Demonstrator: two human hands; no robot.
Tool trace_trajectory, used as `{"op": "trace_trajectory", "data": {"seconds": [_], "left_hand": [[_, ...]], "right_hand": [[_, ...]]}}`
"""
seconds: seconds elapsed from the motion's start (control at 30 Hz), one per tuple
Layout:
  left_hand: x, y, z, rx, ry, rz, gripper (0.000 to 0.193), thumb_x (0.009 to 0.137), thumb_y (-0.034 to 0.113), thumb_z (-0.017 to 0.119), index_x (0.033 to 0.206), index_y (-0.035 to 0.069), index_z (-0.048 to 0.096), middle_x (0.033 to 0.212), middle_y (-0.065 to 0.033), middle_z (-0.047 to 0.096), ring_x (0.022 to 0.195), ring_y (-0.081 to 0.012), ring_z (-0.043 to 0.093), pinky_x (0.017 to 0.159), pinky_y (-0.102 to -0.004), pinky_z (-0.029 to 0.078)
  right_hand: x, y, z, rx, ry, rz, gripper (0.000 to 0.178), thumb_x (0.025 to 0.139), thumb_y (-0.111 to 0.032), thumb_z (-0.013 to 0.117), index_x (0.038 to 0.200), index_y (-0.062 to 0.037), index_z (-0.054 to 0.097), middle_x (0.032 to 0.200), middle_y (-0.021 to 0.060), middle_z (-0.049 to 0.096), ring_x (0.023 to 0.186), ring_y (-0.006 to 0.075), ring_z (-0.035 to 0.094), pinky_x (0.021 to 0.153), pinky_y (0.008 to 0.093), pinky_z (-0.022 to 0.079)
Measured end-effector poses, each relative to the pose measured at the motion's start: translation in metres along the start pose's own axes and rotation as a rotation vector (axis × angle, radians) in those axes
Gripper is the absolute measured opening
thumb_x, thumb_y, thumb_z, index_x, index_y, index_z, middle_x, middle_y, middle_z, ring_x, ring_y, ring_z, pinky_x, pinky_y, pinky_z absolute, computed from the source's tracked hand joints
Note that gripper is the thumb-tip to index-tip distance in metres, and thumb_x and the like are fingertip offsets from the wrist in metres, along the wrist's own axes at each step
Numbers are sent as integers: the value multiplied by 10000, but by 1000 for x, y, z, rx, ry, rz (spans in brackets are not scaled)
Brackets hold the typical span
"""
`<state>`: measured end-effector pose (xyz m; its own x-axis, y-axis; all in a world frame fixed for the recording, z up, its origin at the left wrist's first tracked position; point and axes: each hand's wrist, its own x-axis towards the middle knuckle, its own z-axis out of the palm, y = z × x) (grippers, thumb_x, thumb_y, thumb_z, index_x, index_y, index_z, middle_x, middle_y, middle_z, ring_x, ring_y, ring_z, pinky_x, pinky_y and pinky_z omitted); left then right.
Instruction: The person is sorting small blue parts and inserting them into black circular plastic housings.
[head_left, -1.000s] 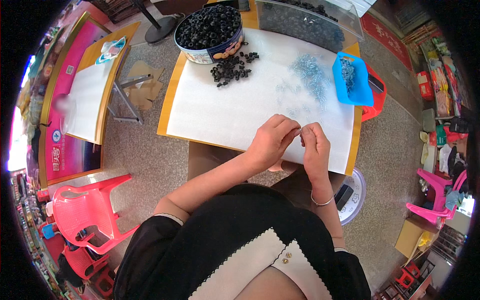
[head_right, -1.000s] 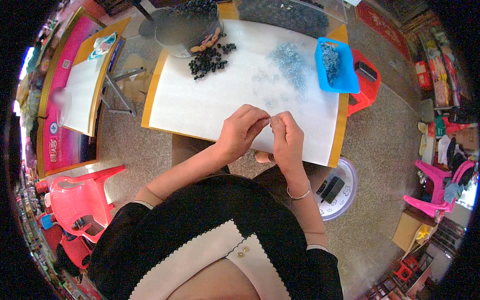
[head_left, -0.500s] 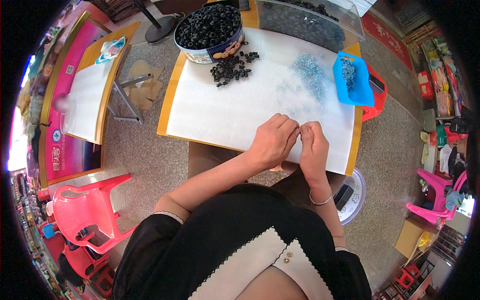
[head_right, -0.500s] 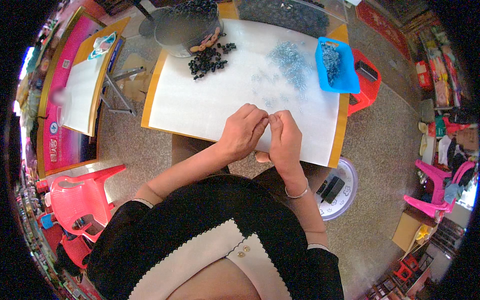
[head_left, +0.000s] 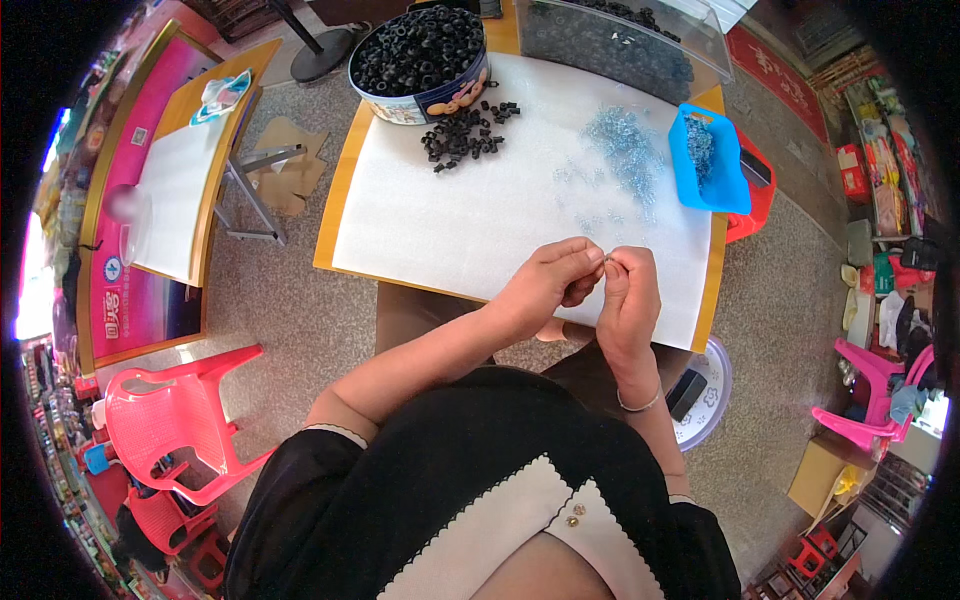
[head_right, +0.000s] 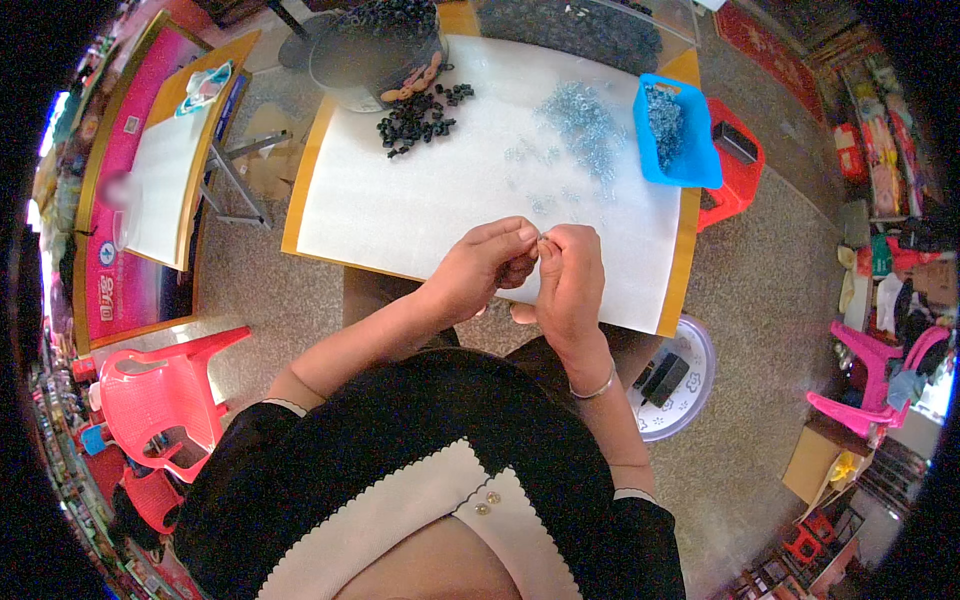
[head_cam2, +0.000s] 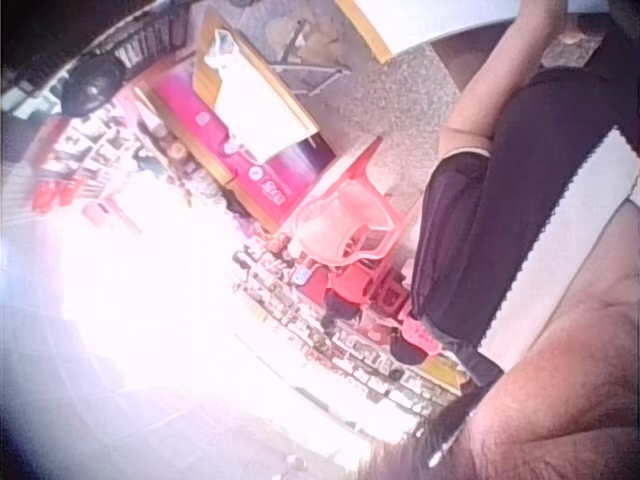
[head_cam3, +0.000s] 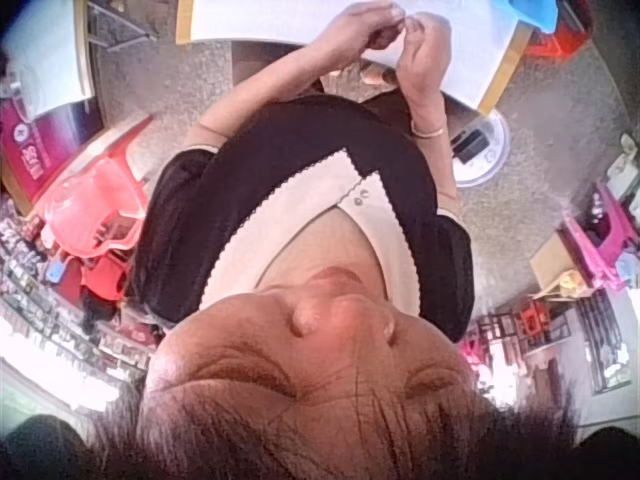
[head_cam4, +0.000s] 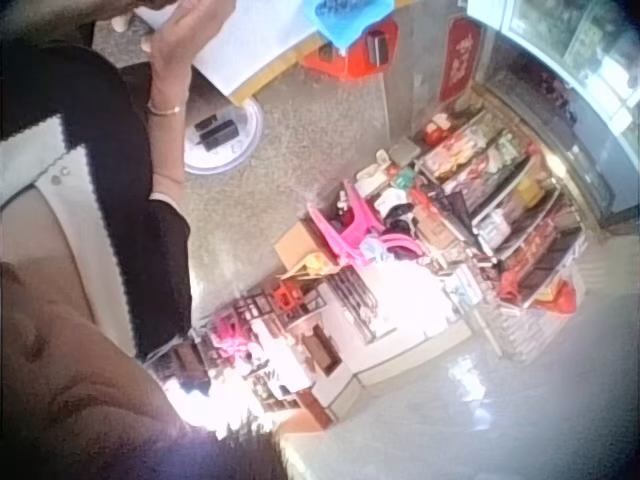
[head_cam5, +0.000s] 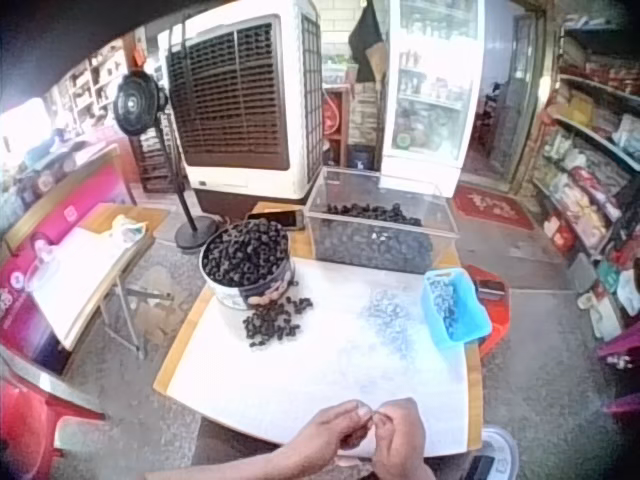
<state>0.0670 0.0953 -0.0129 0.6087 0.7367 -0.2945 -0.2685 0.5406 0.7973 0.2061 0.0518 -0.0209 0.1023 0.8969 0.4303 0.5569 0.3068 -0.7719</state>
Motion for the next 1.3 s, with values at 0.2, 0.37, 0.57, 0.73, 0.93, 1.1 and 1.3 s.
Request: {"op": "trace_trajectory", "data": {"seconds": [0.2, 0.37, 0.57, 0.73, 0.93, 1.1, 1.3], "left_hand": [[0, 0, 0, -320, -104, -71, 247, 993, 272, 489, 845, 77, 523, 698, 32, 415, 625, -90, 361, 572, -237, 304], [-1, 2, -2, -299, -95, -95, 225, 969, 260, 510, 849, 70, 529, 706, 21, 437, 633, -98, 382, 575, -242, 317], [-5, 10, -2, -58, -11, -28, 210, 971, 210, 488, 844, 58, 558, 694, 29, 470, 637, -85, 444, 587, -238, 366], [-9, 12, 2, 517, 110, 288, 191, 962, 185, 534, 888, 16, 581, 739, -56, 558, 694, -160, 531, 654, -298, 441], [-4, 2, -1, 788, 183, 537, 198, 946, 195, 574, 925, -1, 588, 783, -132, 590, 730, -219, 561, 688, -338, 459], [-7, 17, 1, 452, 146, 209, 215, 964, 193, 514, 905, -5, 575, 718, -64, 531, 730, -153, 532, 673, -313, 446], [4, 13, -12, 296, 117, 128, 215, 968, 195, 511, 943, -3, 591, 748, -29, 555, 728, -118, 513, 681, -280, 451]], "right_hand": [[5, -10, -7, 145, -23, 53, 89, 973, -107, 511, 995, -21, 523, 923, 108, 527, 778, 203, 556, 722, 303, 462], [9, -15, -13, 232, -64, 67, 84, 963, -87, 527, 1012, -20, 538, 932, 80, 538, 796, 161, 563, 743, 274, 459], [14, -11, -18, 436, -142, 194, 98, 954, -90, 530, 1019, -18, 548, 931, 58, 556, 808, 121, 547, 746, 265, 454], [16, -12, -18, 455, -124, 375, 173, 981, -174, 504, 959, -11, 558, 808, 41, 574, 747, 104, 532, 703, 255, 446], [20, -17, -15, 175, -207, 429, 258, 985, -201, 504, 832, 2, 546, 646, 50, 521, 634, 113, 482, 590, 295, 415], [15, -12, -11, 146, -118, 221, 148, 971, -135, 518, 925, 1, 554, 796, 71, 568, 717, 123, 518, 647, 274, 430], [17, -8, -14, 378, -80, 346, 149, 970, -121, 530, 1023, 6, 585, 859, 52, 594, 840, 114, 567, 785, 238, 455]]}}
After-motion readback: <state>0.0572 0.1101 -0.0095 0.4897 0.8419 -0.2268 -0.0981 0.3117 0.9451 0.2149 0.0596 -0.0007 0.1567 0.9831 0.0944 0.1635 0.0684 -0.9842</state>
